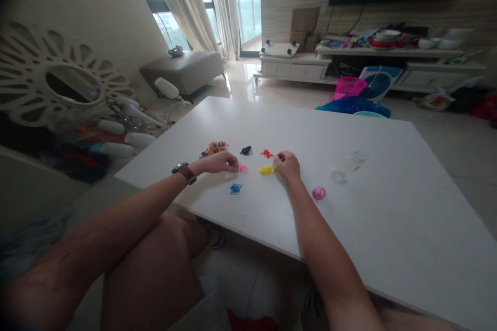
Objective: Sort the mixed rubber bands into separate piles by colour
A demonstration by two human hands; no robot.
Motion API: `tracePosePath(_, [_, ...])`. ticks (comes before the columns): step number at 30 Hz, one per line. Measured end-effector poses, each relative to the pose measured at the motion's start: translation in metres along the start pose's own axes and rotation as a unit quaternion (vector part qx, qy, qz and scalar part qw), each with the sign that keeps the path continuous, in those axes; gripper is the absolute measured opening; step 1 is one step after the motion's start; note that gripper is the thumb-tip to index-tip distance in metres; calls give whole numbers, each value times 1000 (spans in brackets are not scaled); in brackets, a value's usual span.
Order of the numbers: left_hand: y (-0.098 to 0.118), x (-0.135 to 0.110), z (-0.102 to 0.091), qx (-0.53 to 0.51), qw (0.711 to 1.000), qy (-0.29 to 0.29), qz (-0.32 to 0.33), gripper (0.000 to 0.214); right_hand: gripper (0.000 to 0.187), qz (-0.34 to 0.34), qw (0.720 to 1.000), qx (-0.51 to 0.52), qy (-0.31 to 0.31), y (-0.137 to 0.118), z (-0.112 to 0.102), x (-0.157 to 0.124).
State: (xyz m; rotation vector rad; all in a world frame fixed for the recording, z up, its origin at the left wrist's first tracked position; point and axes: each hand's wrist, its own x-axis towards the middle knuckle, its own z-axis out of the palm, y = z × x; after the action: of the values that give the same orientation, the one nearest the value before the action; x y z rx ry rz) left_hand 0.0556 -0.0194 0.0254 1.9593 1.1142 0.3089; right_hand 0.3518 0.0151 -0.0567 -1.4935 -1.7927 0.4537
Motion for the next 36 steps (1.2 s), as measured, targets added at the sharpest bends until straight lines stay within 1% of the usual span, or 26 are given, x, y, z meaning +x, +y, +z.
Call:
tracePosePath(2, [3, -4, 2, -1, 998, -68, -6, 15, 25, -1, 1000, 1, 2, 0, 0, 0])
tracePosePath(3, [4, -5, 4, 4, 996, -87, -12, 13, 25, -1, 1000, 1, 2, -1, 0, 0])
tracePosePath(5, [6, -6, 10, 19, 994, -104, -18, 11, 24, 1, 1000, 1, 3, -1, -1, 0])
tracePosePath(8, [8, -5, 13, 38, 994, -106, -18, 13, 24, 5, 1000, 6, 3, -1, -1, 0])
tracePosePath(10, [8, -6, 7, 45, 995, -81, -21, 17, 24, 7, 1000, 13, 5, -1, -1, 0])
tracePosePath(12, [4, -10, -7, 57, 997, -18, -39, 20, 24, 8, 1000, 17, 5, -2, -1, 0])
tracePosePath(13, [0, -13, -16, 64, 996, 31, -53, 21, 24, 8, 1000, 17, 5, -2, -1, -1])
tracePosePath(14, [-6, -17, -25, 68, 991, 93, -71, 21, 24, 7, 1000, 16, 5, -2, -1, -1])
tracePosePath(16, [-18, -25, -41, 79, 965, 217, -122, 23, 24, 3, 1000, 14, 3, -3, 0, -1])
tracePosePath(17, [-24, -29, -46, 91, 950, 262, -144, 23, 25, 2, 1000, 14, 2, -3, 0, -1])
tracePosePath(18, [-30, -32, -50, 96, 938, 291, -159, 22, 25, 1, 1000, 14, 2, -3, 0, 0])
tracePosePath(21, [-42, -35, -48, 95, 937, 284, -180, 23, 24, 1, 1000, 13, 1, -2, 1, 0])
tracePosePath(25, [-50, -27, -33, 114, 942, 268, -164, 19, 24, 3, 1000, 12, 1, -1, 1, 1])
tracePosePath(28, [-52, -23, -28, 134, 941, 269, -153, 12, 24, 1, 1000, 16, 4, 0, 1, 1])
tracePosePath(31, [-52, -24, -29, 138, 940, 268, -157, 10, 25, 0, 1000, 23, 5, 1, 1, 1])
tracePosePath(36, [-46, -30, -38, 138, 934, 282, -170, 13, 24, 2, 1000, 22, 7, 0, 1, 2])
